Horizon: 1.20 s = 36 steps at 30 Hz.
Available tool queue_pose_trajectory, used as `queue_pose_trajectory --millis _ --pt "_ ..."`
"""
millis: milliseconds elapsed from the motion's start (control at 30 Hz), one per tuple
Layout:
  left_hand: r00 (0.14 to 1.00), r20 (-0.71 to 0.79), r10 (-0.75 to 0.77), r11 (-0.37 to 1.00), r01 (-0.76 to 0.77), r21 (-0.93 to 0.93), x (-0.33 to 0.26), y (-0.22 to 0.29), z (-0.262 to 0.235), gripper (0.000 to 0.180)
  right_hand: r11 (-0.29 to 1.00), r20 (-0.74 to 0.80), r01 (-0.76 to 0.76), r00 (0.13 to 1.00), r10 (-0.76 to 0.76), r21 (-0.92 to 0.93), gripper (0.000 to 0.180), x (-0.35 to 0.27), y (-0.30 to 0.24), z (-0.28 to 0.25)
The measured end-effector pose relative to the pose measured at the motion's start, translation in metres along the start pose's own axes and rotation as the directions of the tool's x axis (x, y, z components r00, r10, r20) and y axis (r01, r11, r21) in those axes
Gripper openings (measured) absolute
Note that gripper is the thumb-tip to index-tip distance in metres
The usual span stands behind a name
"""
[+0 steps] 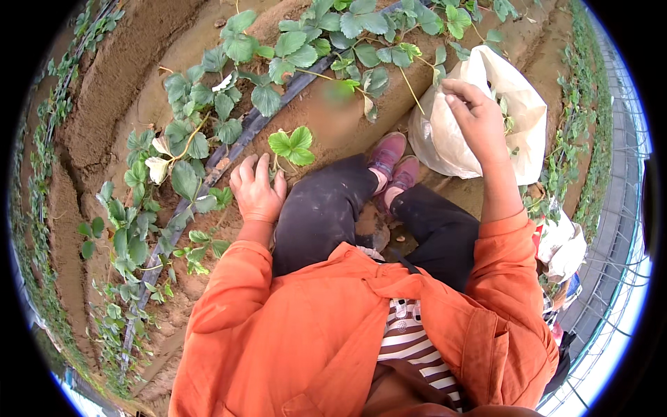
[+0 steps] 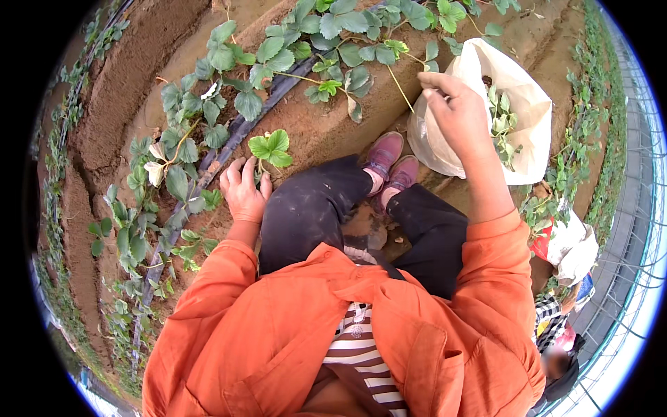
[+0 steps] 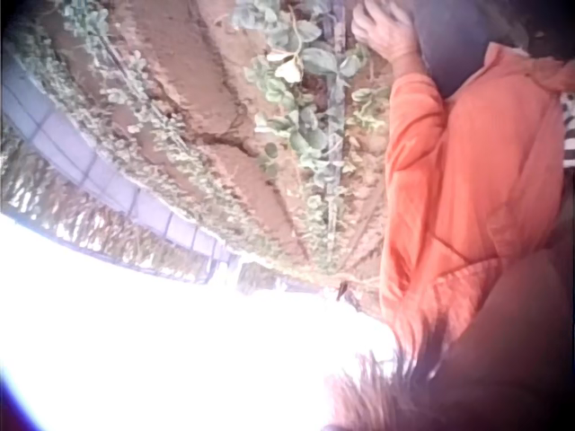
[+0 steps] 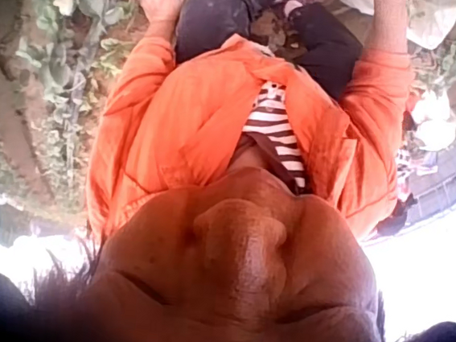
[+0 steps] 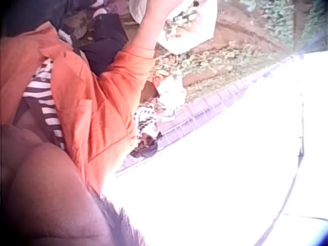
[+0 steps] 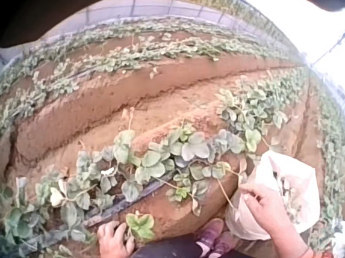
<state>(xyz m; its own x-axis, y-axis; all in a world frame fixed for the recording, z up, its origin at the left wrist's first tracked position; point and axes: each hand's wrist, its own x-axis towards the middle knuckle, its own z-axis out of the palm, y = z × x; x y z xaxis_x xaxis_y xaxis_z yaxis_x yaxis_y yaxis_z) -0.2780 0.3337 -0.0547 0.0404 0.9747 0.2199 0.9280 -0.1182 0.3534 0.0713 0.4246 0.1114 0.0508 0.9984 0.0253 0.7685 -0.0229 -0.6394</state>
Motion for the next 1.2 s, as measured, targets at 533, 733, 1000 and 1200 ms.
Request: queue_pose_trajectory --millis 533,733,1000,1200 --pt "1.000 -0.003 0.015 1.000 -0.015 -0.015 0.002 0.001 0.001 0.042 0.393 0.515 -0.681 0.728 0.452 0.618 0.021 0.031 -0.011 0.158" --pt "1.000 -0.004 0.031 0.999 -0.031 -0.022 0.004 0.001 0.002 0.043 0.397 0.505 -0.677 0.731 0.459 0.620 0.021 0.051 0.033 0.147" --pt "1.000 0.010 0.023 0.999 -0.022 -0.026 0.004 0.000 0.001 0.042 0.732 0.376 -0.574 0.811 0.448 0.367 0.021 0.086 0.035 0.164" --pt "0.999 0.040 0.018 1.000 -0.017 -0.023 0.004 0.002 0.000 0.044 0.863 0.159 -0.417 0.909 0.386 0.286 0.023 0.105 0.012 0.155"
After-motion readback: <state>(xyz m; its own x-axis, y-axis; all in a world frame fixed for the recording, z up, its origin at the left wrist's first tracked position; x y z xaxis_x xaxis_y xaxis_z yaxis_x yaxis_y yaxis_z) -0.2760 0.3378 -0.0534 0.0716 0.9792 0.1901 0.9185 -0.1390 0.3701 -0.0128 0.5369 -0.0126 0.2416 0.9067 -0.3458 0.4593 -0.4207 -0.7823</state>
